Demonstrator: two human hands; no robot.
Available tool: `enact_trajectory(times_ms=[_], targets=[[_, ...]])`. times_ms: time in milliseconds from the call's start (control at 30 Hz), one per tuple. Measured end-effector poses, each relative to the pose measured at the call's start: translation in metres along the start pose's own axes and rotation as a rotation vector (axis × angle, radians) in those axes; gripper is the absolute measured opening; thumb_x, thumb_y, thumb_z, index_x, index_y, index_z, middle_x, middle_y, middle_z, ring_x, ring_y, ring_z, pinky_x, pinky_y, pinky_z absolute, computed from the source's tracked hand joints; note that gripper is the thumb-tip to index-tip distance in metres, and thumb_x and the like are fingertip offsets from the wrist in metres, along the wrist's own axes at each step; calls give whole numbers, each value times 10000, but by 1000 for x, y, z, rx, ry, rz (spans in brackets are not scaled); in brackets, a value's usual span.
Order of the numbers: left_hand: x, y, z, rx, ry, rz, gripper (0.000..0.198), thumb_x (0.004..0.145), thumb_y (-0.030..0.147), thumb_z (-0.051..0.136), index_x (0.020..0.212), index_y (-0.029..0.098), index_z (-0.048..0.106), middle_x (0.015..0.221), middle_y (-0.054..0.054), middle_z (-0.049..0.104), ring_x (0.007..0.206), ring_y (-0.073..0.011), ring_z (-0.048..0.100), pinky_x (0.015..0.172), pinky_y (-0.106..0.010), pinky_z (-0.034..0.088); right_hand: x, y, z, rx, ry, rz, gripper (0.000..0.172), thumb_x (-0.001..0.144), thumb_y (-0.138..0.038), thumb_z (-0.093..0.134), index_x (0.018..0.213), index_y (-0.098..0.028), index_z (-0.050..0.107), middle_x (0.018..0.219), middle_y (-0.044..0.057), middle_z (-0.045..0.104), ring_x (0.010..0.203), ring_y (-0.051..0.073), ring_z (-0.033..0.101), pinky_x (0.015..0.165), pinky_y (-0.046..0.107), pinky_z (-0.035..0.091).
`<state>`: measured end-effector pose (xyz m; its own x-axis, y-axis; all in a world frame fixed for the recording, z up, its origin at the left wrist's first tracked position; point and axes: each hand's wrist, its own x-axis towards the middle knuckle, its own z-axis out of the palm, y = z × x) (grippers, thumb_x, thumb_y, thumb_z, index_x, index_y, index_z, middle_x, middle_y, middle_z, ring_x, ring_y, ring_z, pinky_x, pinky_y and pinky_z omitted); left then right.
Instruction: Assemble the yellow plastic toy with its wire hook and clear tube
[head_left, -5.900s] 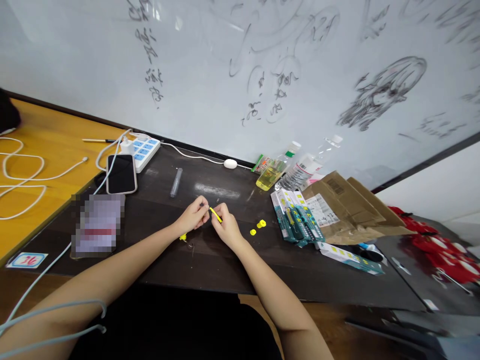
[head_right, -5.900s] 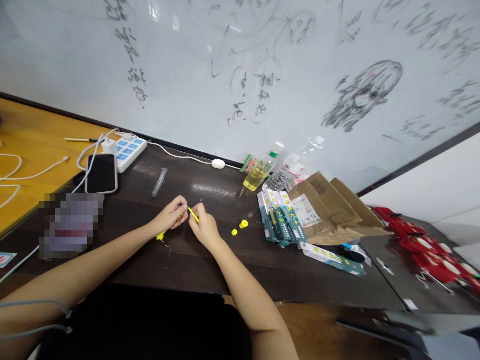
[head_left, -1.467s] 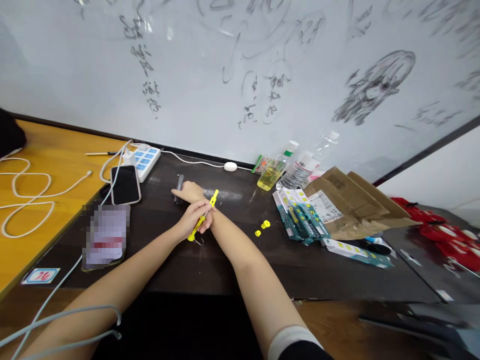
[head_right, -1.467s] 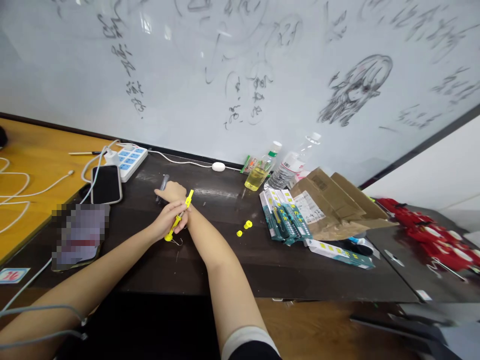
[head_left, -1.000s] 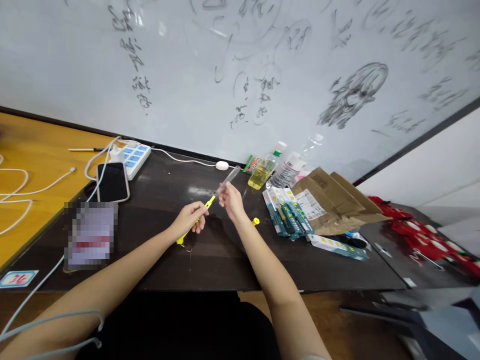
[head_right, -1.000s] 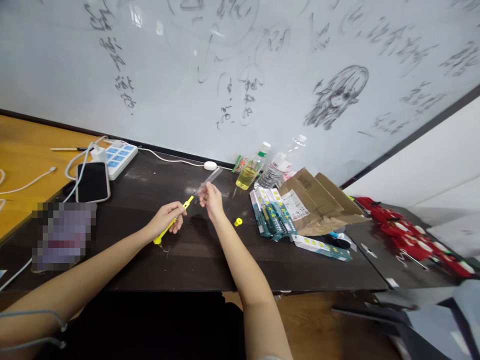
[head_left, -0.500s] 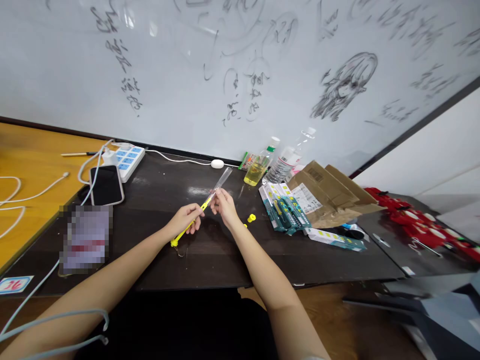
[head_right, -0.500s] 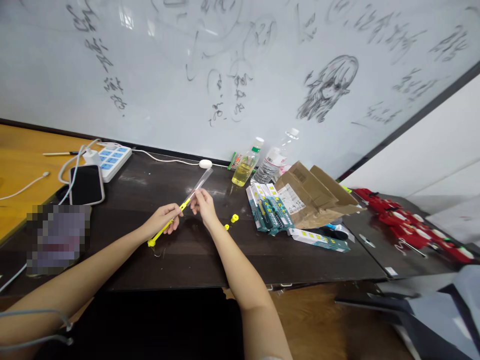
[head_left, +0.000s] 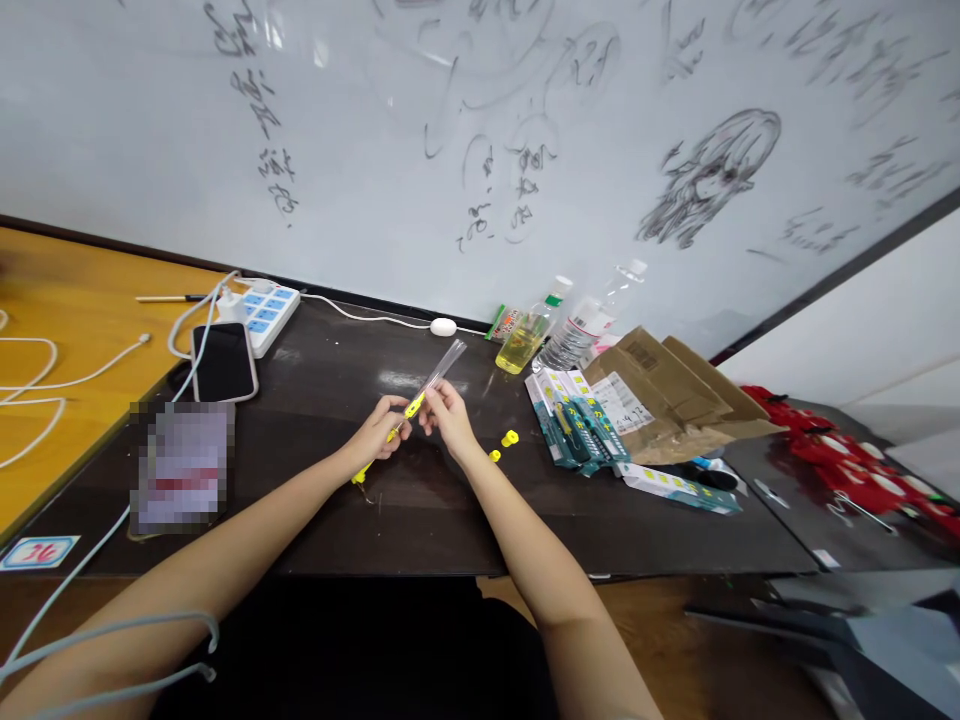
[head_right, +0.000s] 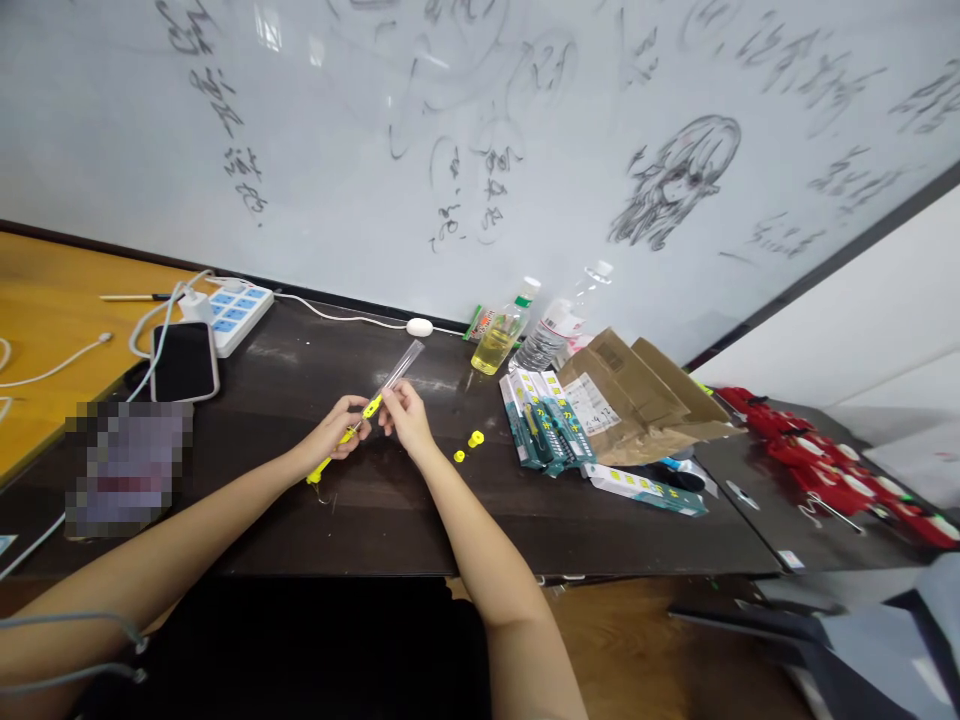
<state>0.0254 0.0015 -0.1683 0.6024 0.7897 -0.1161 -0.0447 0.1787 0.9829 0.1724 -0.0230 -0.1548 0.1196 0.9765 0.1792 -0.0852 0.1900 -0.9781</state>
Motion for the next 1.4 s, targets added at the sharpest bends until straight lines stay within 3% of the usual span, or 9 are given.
enact_trajectory(times_ms=[167,367,533,700,900,1000,1133,1267,1400], targets=[[7,-3,0,11,59,-23,492,828,324,345,1308,267,248,764,23,551,278,-26,346,290,-140,150,-2,8,2,-43,-69,-2,328,765,-508,589,830,-201,496,568,-68,529,398,38,435,327,134,297],[4,-7,0,-31,62,64,536,887,517,299,1357,274,218,856,-23,560,324,-25,397,300,-130,151,-6,11,6,-102,-147,24,308,795,-485,555,894,-199,501,628,-60,550,390,37,434,308,144,263],[0,-2,-1,-56,117,53,539,899,566,299,1346,266,285,844,-34,575,437,-66,501,310,-121,184,-11,14,13,-119,-249,16,284,773,-411,606,926,-204,486,704,-41,588,506,66,515,437,179,375],[-2,3,1,-143,193,-2,577,903,599,249,1319,209,337,903,-78,606,454,-81,515,298,-146,200,-16,19,19,-220,-284,-37,436,632,-237,751,973,-203,482,784,-34,601,625,82,519,608,224,425],[-4,5,0,-155,218,-27,617,881,642,252,1283,195,389,1037,-114,615,506,-117,574,309,-182,272,-22,10,20,-354,-343,-85,243,735,-304,671,819,-197,470,734,-30,574,660,113,549,628,255,437],[-2,4,-6,-30,263,-27,601,879,638,267,1194,174,483,1032,-110,619,492,-110,554,356,-205,358,-23,11,22,-324,-383,-71,250,760,-318,649,783,-209,425,708,-42,526,639,108,537,604,250,435],[1,4,-14,118,236,12,537,886,590,323,1044,147,582,898,-89,646,538,-127,573,432,-217,420,-18,17,17,-183,-332,-26,291,739,-311,664,856,-223,413,734,-49,515,633,98,529,584,238,446],[4,4,-15,143,175,97,489,853,574,413,929,136,618,749,-60,652,556,-126,573,486,-210,423,-4,10,-1,-131,-144,25,352,690,-329,695,883,-219,422,651,-82,506,549,77,481,529,212,409],[7,-1,-12,70,-13,4,569,807,648,411,823,117,616,663,-67,638,520,-115,542,500,-215,408,7,-6,-22,-60,3,11,336,706,-366,661,850,-222,394,638,-61,591,502,74,453,493,202,366]])
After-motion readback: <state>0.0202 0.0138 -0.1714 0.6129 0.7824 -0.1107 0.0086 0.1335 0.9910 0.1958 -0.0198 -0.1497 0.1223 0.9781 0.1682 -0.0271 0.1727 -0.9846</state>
